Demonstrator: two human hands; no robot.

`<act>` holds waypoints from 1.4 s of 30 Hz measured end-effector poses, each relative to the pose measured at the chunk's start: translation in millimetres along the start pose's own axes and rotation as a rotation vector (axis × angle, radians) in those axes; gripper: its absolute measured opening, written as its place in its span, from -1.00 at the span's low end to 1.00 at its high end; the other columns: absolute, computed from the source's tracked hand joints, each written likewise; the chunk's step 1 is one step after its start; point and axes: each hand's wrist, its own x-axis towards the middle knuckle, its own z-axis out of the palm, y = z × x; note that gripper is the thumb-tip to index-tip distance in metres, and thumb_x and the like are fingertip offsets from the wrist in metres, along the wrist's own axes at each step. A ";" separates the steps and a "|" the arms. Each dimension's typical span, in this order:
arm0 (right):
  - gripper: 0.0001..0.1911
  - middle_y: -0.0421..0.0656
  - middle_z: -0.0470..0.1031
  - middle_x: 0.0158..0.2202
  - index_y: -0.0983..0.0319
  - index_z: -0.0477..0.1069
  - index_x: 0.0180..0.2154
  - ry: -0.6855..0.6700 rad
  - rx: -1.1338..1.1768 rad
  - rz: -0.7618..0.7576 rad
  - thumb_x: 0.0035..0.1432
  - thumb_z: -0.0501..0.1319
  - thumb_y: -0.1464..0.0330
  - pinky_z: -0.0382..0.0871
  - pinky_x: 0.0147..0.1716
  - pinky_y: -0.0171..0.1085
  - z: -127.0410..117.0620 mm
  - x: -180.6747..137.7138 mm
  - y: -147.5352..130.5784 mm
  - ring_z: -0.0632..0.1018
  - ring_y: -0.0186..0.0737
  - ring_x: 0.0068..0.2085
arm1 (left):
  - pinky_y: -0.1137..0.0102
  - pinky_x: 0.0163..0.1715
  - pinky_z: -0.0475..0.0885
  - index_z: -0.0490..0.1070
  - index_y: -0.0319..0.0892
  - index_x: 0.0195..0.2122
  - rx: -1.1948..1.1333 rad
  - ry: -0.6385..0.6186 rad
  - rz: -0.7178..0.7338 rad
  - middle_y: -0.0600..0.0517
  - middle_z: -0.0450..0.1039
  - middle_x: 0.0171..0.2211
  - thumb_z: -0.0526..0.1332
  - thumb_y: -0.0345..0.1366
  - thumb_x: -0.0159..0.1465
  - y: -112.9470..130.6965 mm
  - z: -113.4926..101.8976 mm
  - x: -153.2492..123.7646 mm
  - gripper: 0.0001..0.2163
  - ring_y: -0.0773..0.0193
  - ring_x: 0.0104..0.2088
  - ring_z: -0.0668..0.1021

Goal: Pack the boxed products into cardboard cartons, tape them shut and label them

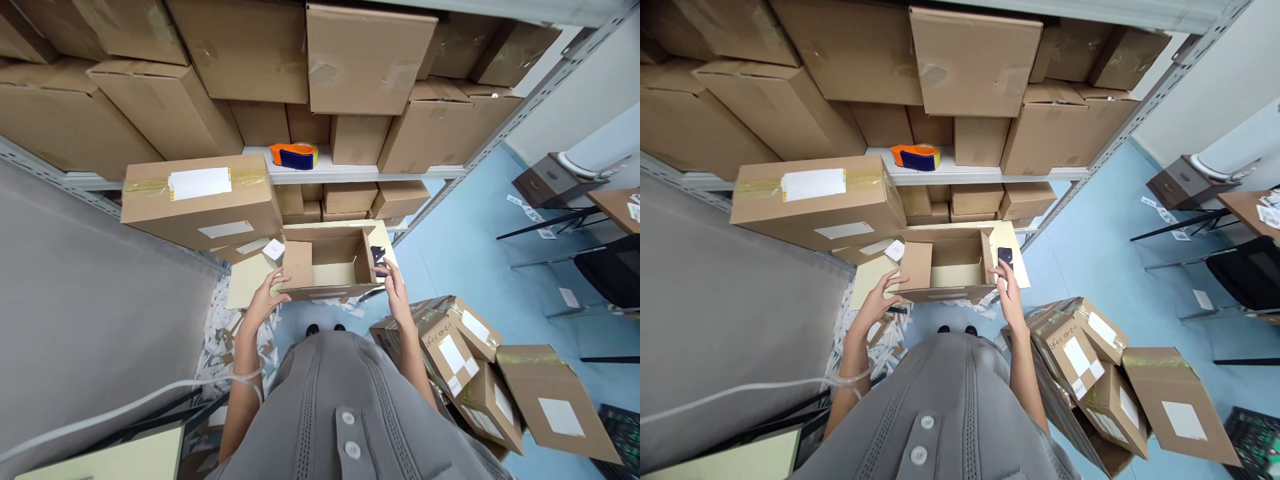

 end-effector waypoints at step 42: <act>-0.20 -0.08 0.59 0.03 0.05 0.20 0.31 -0.169 0.121 0.200 0.29 -0.30 -0.20 0.10 0.31 0.14 -1.8 5.2 12.1 0.35 0.00 0.30 | 0.12 0.14 0.31 0.08 -0.14 0.29 0.048 -0.044 0.014 -0.26 0.48 0.11 0.10 0.08 0.31 2.6 -3.7 -3.9 -0.38 0.07 0.09 0.53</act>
